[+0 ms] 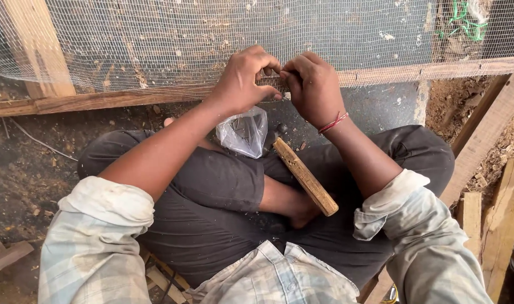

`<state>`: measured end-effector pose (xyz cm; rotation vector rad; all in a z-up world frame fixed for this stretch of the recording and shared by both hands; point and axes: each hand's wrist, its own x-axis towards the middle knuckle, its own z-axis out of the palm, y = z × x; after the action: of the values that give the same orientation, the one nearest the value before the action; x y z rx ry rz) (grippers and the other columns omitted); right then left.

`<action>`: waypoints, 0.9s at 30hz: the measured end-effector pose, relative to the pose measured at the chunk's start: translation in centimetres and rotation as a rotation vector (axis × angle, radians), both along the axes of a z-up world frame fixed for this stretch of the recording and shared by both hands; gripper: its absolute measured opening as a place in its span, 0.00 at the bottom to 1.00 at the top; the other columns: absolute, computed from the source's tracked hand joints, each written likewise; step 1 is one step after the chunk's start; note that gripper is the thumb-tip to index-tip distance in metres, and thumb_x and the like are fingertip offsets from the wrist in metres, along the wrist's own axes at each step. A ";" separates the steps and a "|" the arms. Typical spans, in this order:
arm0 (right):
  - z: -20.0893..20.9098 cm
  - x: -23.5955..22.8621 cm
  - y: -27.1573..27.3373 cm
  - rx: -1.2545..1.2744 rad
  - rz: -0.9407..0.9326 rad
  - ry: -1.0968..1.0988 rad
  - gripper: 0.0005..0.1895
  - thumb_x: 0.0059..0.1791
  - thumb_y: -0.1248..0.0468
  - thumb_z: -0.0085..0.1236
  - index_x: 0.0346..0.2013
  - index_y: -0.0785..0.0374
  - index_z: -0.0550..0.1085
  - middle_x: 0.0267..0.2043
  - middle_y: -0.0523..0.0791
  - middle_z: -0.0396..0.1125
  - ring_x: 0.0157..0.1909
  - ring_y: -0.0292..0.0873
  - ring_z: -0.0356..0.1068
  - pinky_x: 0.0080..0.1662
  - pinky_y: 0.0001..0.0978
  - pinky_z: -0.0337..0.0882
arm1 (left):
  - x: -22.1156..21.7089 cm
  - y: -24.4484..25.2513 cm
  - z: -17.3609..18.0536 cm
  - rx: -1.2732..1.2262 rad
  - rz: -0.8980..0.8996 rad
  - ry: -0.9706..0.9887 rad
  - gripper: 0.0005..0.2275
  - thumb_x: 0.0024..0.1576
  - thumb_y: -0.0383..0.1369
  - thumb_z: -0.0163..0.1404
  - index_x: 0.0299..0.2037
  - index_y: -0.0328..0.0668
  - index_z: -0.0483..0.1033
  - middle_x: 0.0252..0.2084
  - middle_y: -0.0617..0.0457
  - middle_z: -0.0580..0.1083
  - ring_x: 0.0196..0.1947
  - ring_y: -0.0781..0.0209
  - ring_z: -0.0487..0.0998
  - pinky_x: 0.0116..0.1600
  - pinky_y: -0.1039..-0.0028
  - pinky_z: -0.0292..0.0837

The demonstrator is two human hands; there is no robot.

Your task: Attaching wire mesh to a wooden frame using small wooden strips and a hammer.

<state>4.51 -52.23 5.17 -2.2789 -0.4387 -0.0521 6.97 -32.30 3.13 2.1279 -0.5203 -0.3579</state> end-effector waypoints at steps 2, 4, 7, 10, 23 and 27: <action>-0.1 -0.7 0.0 0.019 -0.011 0.010 0.03 0.50 0.71 0.63 0.35 0.67 0.76 0.34 0.51 0.69 0.34 0.52 0.72 0.36 0.42 0.70 | 0.2 0.0 0.1 0.002 0.002 0.026 0.21 0.41 0.36 0.73 0.43 0.41 0.81 0.36 0.57 0.72 0.34 0.65 0.72 0.41 0.71 0.73; -0.1 -1.1 0.0 0.031 -0.022 0.022 0.03 0.50 0.71 0.62 0.34 0.68 0.75 0.35 0.51 0.69 0.34 0.51 0.72 0.36 0.41 0.70 | 0.5 -0.1 0.0 -0.002 0.004 0.054 0.21 0.40 0.36 0.73 0.43 0.42 0.82 0.35 0.58 0.71 0.32 0.66 0.71 0.40 0.71 0.72; 0.2 -1.5 0.1 0.039 -0.035 0.041 0.04 0.51 0.71 0.62 0.34 0.68 0.75 0.34 0.51 0.69 0.34 0.51 0.71 0.37 0.41 0.69 | 0.7 -0.2 -0.2 0.005 -0.022 0.127 0.21 0.41 0.38 0.72 0.44 0.45 0.83 0.35 0.60 0.71 0.31 0.68 0.70 0.40 0.73 0.72; 0.6 -1.9 0.3 0.077 -0.014 0.046 0.02 0.51 0.73 0.59 0.37 0.69 0.74 0.37 0.51 0.68 0.36 0.50 0.71 0.39 0.40 0.70 | 0.8 -0.1 -0.4 0.035 -0.020 0.153 0.18 0.45 0.39 0.71 0.43 0.46 0.83 0.34 0.61 0.71 0.31 0.69 0.69 0.39 0.74 0.72; 2.2 -3.4 0.5 0.011 0.011 0.142 0.10 0.50 0.74 0.55 0.46 0.68 0.73 0.44 0.52 0.64 0.40 0.49 0.72 0.42 0.40 0.72 | 0.2 -0.5 -1.4 -0.073 0.080 0.083 0.05 0.53 0.30 0.62 0.38 0.45 0.85 0.31 0.58 0.74 0.28 0.67 0.73 0.35 0.71 0.72; 3.5 -3.7 0.7 -0.058 0.052 0.122 0.17 0.49 0.70 0.61 0.52 0.68 0.71 0.45 0.52 0.66 0.41 0.51 0.73 0.44 0.43 0.73 | -0.4 -0.8 -1.3 -0.020 0.107 -0.076 0.02 0.55 0.31 0.59 0.34 0.46 0.85 0.30 0.57 0.74 0.33 0.62 0.75 0.46 0.63 0.70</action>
<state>0.82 -51.54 8.62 -2.3108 -0.4404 0.1271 6.58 -33.14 1.79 2.1468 -0.4492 -0.2111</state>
